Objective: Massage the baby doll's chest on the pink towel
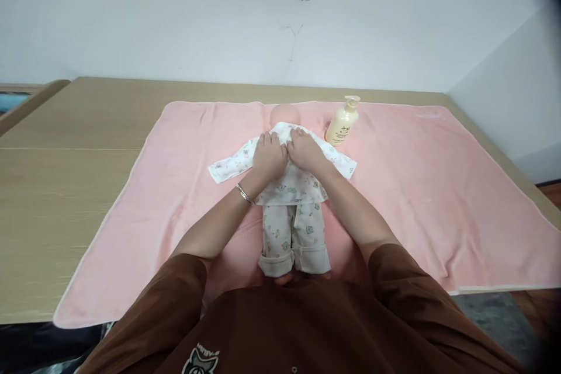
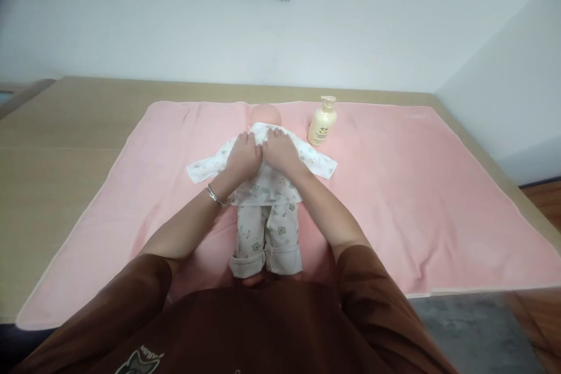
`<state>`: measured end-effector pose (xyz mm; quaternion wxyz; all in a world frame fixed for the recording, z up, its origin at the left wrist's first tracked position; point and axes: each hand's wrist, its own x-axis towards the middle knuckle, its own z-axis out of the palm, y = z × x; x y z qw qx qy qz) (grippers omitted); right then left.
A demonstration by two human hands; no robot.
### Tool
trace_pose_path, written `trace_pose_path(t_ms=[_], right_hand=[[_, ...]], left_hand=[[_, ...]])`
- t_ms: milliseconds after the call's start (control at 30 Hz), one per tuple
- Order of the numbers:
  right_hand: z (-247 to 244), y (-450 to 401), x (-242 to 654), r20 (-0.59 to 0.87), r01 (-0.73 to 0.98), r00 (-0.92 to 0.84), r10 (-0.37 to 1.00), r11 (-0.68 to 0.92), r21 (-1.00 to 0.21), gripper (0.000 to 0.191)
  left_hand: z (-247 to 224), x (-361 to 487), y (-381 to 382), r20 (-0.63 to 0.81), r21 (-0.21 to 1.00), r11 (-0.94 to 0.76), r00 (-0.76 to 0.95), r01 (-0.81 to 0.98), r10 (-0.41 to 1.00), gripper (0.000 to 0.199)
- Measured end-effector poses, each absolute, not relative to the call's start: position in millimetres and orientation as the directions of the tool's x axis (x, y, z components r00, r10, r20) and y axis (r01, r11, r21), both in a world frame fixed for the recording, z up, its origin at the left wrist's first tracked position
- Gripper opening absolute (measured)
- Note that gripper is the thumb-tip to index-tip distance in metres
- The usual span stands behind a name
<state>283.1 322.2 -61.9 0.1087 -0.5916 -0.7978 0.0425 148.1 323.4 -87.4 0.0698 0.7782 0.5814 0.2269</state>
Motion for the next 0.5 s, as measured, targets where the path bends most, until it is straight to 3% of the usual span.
trace_pose_path(t_ms=[100, 300, 500], right_hand=[[-61.5, 333.9, 291.2, 0.088, 0.954, -0.151, 0.985, 0.168, -0.249, 0.058], [-55.1, 300.4, 271.6, 0.122, 0.971, -0.212, 0.97, 0.223, -0.084, 0.051], [-55.0, 327.9, 289.9, 0.085, 0.953, -0.232, 0.969, 0.244, -0.181, 0.043]], left_hand=[[-85.0, 151.9, 318.3, 0.241, 0.322, -0.35, 0.281, 0.879, 0.929, 0.052], [-67.6, 139.5, 341.8, 0.116, 0.403, -0.24, 0.211, 0.883, 0.971, 0.039], [-84.5, 158.2, 311.7, 0.271, 0.324, -0.338, 0.255, 0.884, 0.928, 0.05]])
